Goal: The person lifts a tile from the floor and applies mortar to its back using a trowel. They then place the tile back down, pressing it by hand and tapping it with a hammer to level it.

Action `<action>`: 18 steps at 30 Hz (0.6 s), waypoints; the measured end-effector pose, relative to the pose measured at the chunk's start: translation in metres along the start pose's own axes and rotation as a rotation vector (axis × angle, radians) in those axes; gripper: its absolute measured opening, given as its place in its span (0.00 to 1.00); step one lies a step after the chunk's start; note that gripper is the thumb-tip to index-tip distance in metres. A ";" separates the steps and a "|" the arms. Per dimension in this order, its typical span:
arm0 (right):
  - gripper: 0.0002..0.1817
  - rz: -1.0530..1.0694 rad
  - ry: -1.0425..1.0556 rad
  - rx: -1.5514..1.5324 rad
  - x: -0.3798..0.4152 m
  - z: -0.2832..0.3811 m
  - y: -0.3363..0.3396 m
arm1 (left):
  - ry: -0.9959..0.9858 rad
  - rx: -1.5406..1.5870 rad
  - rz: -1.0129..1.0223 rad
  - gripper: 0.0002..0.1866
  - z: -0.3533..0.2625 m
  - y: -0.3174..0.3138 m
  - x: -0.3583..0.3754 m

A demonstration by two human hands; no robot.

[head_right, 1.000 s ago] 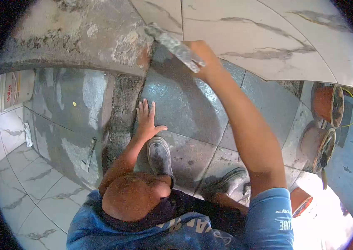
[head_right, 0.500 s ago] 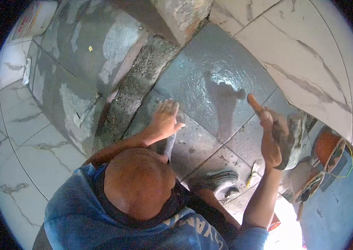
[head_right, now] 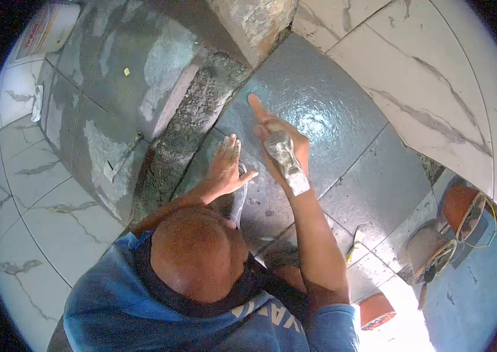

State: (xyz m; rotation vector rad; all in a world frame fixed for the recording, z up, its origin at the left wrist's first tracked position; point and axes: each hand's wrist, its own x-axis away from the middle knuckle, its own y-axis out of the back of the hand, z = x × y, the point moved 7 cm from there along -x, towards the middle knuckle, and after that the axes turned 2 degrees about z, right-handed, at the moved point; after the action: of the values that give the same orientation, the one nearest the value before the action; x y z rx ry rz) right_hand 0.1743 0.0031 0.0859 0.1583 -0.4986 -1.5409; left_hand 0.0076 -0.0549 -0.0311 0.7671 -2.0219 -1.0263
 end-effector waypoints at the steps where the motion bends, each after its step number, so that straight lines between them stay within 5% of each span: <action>1: 0.04 -0.081 0.121 -0.068 0.003 0.003 0.004 | -0.005 0.008 -0.008 0.54 0.001 -0.002 0.001; 3: 0.04 -0.202 0.265 -0.152 0.013 0.014 0.022 | -0.014 0.028 -0.001 0.55 0.001 -0.003 0.003; 7: 0.04 -0.234 0.237 -0.137 0.045 0.021 0.079 | 0.009 -0.068 0.047 0.56 0.005 -0.013 0.000; 9: 0.05 -0.220 0.130 -0.022 0.064 0.020 0.110 | -0.058 -0.007 -0.099 0.52 0.008 -0.011 0.003; 12: 0.10 -0.210 0.049 0.105 0.092 0.009 0.141 | 0.047 -0.048 -0.043 0.39 0.014 0.002 -0.015; 16: 0.10 -0.257 0.121 0.068 0.105 0.010 0.163 | -0.037 -0.051 -0.200 0.52 -0.006 0.010 -0.041; 18: 0.12 -0.234 0.187 0.187 0.095 0.020 0.169 | 0.110 -0.111 0.028 0.65 -0.006 -0.010 -0.061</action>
State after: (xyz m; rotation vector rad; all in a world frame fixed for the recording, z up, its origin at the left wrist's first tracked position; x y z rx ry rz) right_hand 0.3164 -0.0780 0.1914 0.5161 -0.4872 -1.6861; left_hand 0.0481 -0.0158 -0.0577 0.7193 -1.8616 -1.0482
